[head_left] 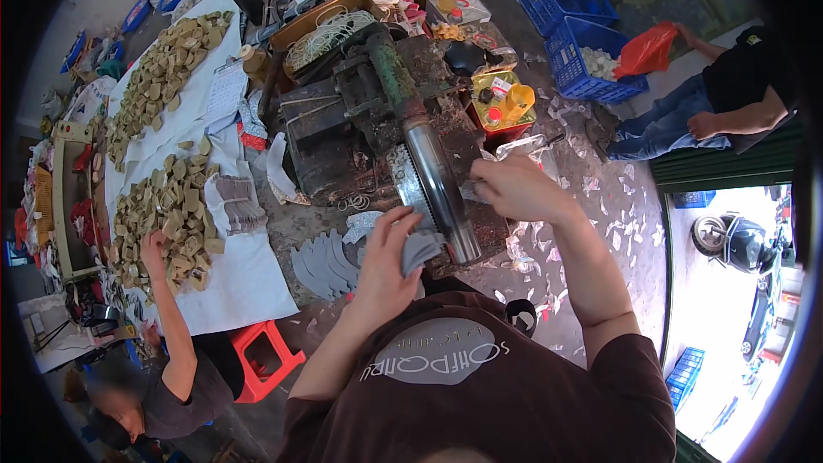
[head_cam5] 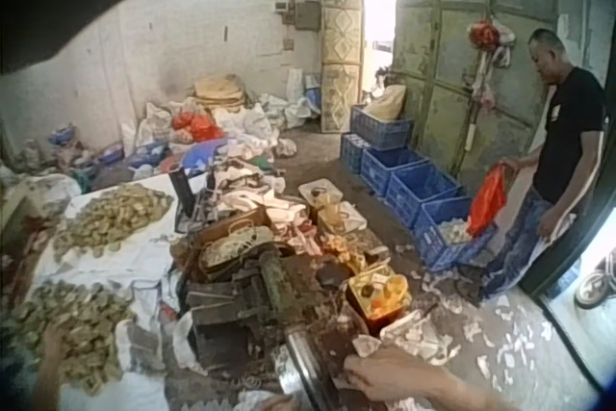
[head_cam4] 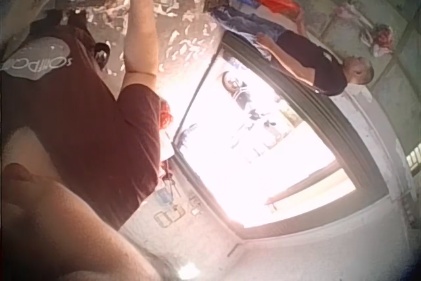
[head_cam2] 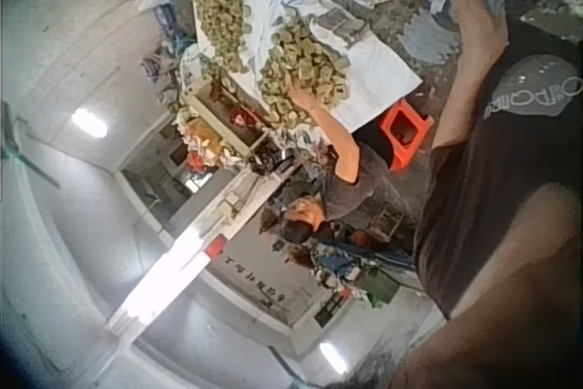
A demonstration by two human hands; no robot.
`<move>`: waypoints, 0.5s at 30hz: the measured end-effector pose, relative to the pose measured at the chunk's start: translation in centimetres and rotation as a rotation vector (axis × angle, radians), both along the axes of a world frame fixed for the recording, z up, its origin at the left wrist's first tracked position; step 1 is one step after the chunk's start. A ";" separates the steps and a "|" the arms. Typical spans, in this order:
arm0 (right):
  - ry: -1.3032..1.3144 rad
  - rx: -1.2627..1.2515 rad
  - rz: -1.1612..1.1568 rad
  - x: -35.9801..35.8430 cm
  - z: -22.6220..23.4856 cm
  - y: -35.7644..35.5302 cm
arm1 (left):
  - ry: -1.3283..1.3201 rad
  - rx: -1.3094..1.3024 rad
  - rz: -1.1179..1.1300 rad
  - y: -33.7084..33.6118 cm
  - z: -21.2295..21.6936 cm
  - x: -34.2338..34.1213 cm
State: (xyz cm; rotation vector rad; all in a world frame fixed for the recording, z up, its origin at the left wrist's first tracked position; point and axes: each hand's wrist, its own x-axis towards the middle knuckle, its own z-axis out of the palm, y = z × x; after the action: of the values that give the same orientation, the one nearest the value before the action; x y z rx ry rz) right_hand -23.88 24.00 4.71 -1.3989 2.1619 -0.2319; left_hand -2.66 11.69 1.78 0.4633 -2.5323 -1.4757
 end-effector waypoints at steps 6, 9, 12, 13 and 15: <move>0.066 -0.341 -0.033 1.1 -1.3 0.3 | -0.051 -0.035 0.044 0.8 -0.5 -0.4; 0.096 -0.459 -0.131 1.3 -1.5 0.5 | -0.043 0.129 0.129 0.1 -0.4 0.5; -0.094 -0.506 -0.265 0.9 -2.1 0.6 | 0.050 0.178 0.292 -1.4 -1.1 2.9; -0.182 -0.523 -0.332 1.2 -2.0 0.7 | 0.046 0.155 0.316 -2.4 -0.7 3.8; -0.217 -0.605 -0.352 1.2 -2.7 1.3 | 0.046 0.048 0.403 -5.1 -2.0 6.5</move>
State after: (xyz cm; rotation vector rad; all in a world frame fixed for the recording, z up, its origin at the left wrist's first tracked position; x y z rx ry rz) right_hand -22.63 25.30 2.05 -1.1899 2.2283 -1.1933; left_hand 3.87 6.58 -0.23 0.8754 -2.2017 -1.3746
